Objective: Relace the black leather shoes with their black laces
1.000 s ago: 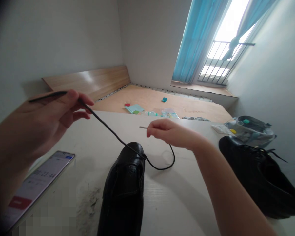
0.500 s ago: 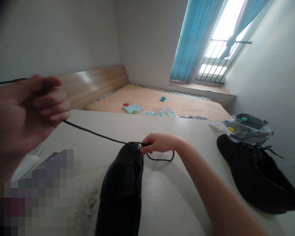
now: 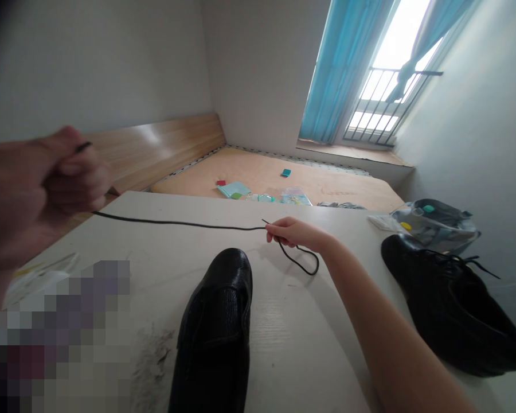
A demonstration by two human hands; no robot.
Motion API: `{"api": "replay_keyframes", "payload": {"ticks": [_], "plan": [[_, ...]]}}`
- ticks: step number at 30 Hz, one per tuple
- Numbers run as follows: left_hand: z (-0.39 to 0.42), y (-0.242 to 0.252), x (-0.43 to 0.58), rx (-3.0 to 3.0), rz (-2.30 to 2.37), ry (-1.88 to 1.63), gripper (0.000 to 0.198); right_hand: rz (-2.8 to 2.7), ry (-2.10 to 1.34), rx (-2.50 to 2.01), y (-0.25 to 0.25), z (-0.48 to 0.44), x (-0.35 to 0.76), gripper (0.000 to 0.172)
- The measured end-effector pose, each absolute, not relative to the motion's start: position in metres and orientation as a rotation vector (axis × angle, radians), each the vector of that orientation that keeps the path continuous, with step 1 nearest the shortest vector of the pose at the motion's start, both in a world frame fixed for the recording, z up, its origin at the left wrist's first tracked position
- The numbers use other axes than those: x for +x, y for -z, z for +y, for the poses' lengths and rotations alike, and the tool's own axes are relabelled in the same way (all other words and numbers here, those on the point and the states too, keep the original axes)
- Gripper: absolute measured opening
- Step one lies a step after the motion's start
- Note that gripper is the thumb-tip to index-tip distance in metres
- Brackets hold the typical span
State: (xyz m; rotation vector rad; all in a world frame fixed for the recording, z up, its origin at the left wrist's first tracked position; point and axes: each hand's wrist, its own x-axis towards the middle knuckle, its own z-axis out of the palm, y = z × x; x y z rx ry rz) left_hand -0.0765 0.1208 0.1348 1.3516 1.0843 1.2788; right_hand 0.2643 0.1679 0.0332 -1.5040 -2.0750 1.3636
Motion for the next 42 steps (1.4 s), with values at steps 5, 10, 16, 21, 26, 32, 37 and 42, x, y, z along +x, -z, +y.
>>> {"api": "replay_keyframes", "payload": {"ticks": [5,10,16,21,26,32,37,42], "plan": [[0.110,-0.121,-0.063,2.085,1.408,-0.870,0.018,-2.224,-1.215,-1.580,-0.048,0.158,0.248,0.036],[0.104,-0.113,-0.053,2.265,1.254,-0.339,0.028,-2.443,-1.345,-1.513,-0.065,0.143,0.239,0.025],[0.088,-0.095,-0.018,2.318,1.158,-0.299,0.025,-2.596,-1.547,-1.392,-0.075,0.125,0.230,0.017],[0.079,-0.075,0.003,2.327,1.172,-0.244,0.021,-2.613,-1.695,-1.388,-0.080,0.117,0.223,0.014],[0.080,-0.062,0.011,2.234,1.187,-0.261,0.018,-2.607,-1.695,-1.397,-0.081,0.115,0.215,0.013],[0.082,-0.055,0.018,2.223,1.178,-0.271,0.021,-2.570,-1.867,-1.332,-0.076,0.115,0.213,0.009],[0.078,-0.055,0.020,2.266,1.209,-0.303,0.017,-2.521,-1.969,-1.217,-0.070,0.120,0.214,0.003],[0.074,-0.052,0.022,2.281,1.231,-0.342,0.010,-2.463,-2.079,-1.110,-0.060,0.126,0.215,0.008]]}}
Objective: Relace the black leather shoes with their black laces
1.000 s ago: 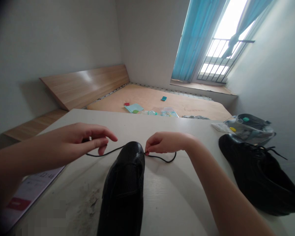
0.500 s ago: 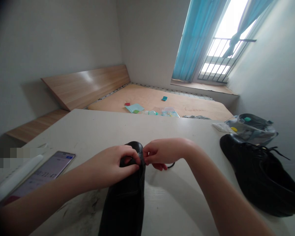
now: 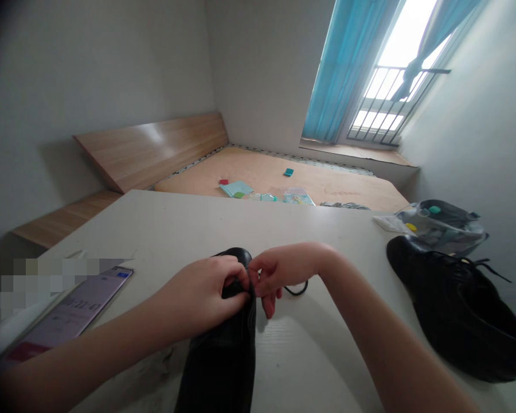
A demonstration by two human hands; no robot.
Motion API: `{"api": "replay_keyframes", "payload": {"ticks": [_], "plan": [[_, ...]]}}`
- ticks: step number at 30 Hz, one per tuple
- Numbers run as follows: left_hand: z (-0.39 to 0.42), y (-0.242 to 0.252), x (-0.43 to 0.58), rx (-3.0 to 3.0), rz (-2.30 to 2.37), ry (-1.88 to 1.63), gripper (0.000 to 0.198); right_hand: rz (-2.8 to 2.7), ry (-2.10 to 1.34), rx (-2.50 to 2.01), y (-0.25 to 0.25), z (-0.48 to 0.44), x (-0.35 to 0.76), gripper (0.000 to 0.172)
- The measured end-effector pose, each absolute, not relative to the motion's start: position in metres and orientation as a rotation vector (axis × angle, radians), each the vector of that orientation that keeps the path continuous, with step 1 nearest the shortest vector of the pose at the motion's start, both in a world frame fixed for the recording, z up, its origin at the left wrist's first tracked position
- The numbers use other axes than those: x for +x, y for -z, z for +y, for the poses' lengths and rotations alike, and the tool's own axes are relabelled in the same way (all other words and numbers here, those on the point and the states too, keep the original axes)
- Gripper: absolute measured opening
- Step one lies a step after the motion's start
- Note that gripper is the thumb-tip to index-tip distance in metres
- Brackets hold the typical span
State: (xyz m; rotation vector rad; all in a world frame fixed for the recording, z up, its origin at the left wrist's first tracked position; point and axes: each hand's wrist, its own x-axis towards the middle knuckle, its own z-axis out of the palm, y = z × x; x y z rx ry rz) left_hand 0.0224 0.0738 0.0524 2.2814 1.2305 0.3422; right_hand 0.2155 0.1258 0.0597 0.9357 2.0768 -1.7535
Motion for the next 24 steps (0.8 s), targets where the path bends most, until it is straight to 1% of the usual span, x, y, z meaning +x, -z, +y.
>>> {"api": "replay_keyframes", "payload": {"ticks": [4,6,10,12,14,17,20,22,24], "plan": [[0.075,-0.048,0.024,2.270,1.231,-0.382,0.012,2.119,1.756,0.968,-0.060,0.127,0.217,0.015],[0.078,-0.049,0.022,2.261,1.215,-0.400,0.013,2.238,1.703,1.073,-0.065,0.126,0.218,0.018],[0.086,-0.062,0.013,2.236,1.227,-0.514,0.021,2.535,1.580,1.231,-0.083,0.120,0.217,0.030],[0.088,-0.072,0.007,2.220,1.257,-0.626,0.022,2.613,1.636,1.153,-0.091,0.114,0.214,0.031],[0.086,-0.083,0.002,2.207,1.267,-0.751,0.021,2.667,1.763,1.068,-0.098,0.106,0.209,0.029],[0.080,-0.096,-0.004,2.206,1.208,-0.859,0.024,2.714,1.951,1.068,-0.104,0.095,0.204,0.028],[0.079,-0.103,-0.010,2.208,1.186,-0.780,0.033,2.686,2.021,1.130,-0.109,0.090,0.205,0.030],[0.083,-0.105,-0.017,2.252,1.166,-0.615,0.035,2.665,2.076,1.187,-0.113,0.088,0.207,0.031],[0.088,-0.104,-0.024,2.323,1.132,-0.404,0.034,2.646,2.237,1.250,-0.118,0.087,0.210,0.031]]}}
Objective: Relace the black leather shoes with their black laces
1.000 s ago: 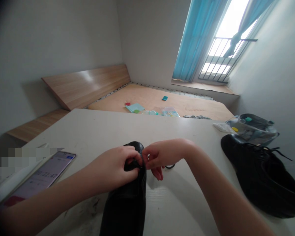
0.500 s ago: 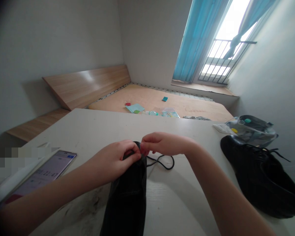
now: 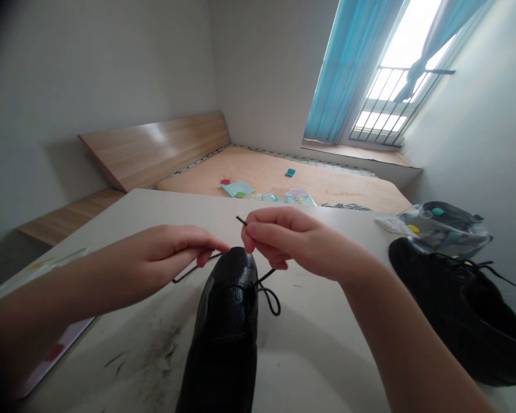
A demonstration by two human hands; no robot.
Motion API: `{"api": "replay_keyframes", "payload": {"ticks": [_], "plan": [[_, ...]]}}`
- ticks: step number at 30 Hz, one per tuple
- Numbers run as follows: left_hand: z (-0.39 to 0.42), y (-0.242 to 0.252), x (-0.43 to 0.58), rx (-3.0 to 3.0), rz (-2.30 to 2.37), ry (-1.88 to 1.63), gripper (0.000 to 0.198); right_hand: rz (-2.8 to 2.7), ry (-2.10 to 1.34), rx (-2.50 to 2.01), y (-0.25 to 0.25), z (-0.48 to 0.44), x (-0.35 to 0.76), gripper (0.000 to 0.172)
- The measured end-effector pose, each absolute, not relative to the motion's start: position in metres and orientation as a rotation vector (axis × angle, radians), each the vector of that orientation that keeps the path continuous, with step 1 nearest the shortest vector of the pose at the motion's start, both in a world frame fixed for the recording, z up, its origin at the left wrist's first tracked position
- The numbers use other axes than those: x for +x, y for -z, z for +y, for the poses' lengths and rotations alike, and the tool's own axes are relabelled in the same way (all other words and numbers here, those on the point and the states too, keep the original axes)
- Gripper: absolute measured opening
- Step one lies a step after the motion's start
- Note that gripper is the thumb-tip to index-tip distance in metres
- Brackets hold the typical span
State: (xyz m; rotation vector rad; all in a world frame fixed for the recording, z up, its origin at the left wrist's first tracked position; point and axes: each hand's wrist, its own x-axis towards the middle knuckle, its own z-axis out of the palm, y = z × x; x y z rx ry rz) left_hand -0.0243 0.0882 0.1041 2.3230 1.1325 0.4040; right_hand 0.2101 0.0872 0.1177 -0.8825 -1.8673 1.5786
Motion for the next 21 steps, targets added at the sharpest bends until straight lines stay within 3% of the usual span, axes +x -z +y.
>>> {"api": "replay_keyframes", "payload": {"ticks": [4,8,14,21], "plan": [[0.093,-0.101,-0.037,2.324,1.203,-0.074,0.029,-1.605,-1.522,-0.818,-0.124,0.084,0.209,0.032],[0.090,-0.095,-0.037,2.280,1.311,0.055,0.017,-1.933,-1.188,-1.086,-0.113,0.081,0.192,0.025],[0.091,-0.084,-0.032,2.341,1.385,0.102,0.018,-2.314,-0.891,-1.389,-0.092,0.079,0.168,0.025],[0.088,-0.083,-0.031,2.386,1.366,0.109,0.017,-2.411,-0.826,-1.454,-0.090,0.083,0.166,0.027]]}}
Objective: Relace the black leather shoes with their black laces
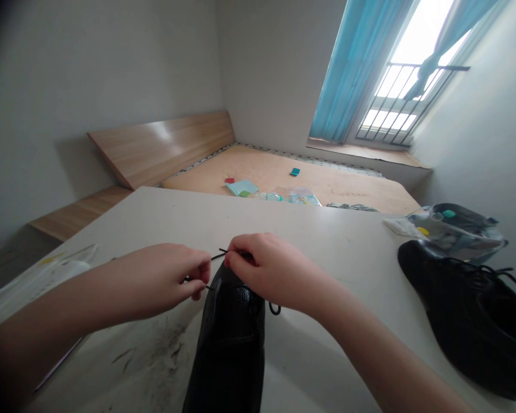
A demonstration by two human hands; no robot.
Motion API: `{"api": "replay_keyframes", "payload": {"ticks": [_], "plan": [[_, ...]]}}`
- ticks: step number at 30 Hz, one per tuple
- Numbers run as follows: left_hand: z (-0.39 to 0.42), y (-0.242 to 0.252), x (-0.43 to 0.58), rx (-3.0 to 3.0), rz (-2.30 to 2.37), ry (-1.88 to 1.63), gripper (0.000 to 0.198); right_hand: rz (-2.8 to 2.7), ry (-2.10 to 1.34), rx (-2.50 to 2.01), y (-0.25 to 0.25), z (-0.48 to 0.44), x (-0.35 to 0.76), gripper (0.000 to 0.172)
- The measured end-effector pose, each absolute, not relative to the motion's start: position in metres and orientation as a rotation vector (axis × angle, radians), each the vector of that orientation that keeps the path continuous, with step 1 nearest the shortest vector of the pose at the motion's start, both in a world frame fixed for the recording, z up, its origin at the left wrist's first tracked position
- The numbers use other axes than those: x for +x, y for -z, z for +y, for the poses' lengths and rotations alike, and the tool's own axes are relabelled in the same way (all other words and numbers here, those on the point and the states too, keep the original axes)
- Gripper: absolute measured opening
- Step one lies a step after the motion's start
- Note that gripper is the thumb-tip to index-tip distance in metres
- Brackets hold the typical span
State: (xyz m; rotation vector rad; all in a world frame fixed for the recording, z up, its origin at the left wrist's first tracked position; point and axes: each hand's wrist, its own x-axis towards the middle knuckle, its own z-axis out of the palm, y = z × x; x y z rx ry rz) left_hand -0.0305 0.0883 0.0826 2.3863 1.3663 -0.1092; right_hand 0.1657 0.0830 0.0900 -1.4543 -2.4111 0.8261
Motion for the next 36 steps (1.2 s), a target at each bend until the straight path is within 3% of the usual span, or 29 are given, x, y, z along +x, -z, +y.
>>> {"api": "replay_keyframes", "payload": {"ticks": [15,26,29,36], "plan": [[0.083,-0.079,-0.021,2.399,1.355,0.152,0.014,-2.620,-0.918,-1.439,-0.079,0.085,0.155,0.017],[0.079,-0.077,-0.021,2.386,1.291,0.159,0.026,-2.556,-0.826,-1.486,-0.073,0.081,0.147,0.003],[0.079,-0.078,-0.021,2.368,1.298,0.154,0.027,-2.549,-0.854,-1.435,-0.076,0.081,0.150,0.008],[0.083,-0.091,-0.020,2.360,1.215,-0.159,0.033,-2.213,-0.945,-1.341,-0.087,0.086,0.166,0.009]]}}
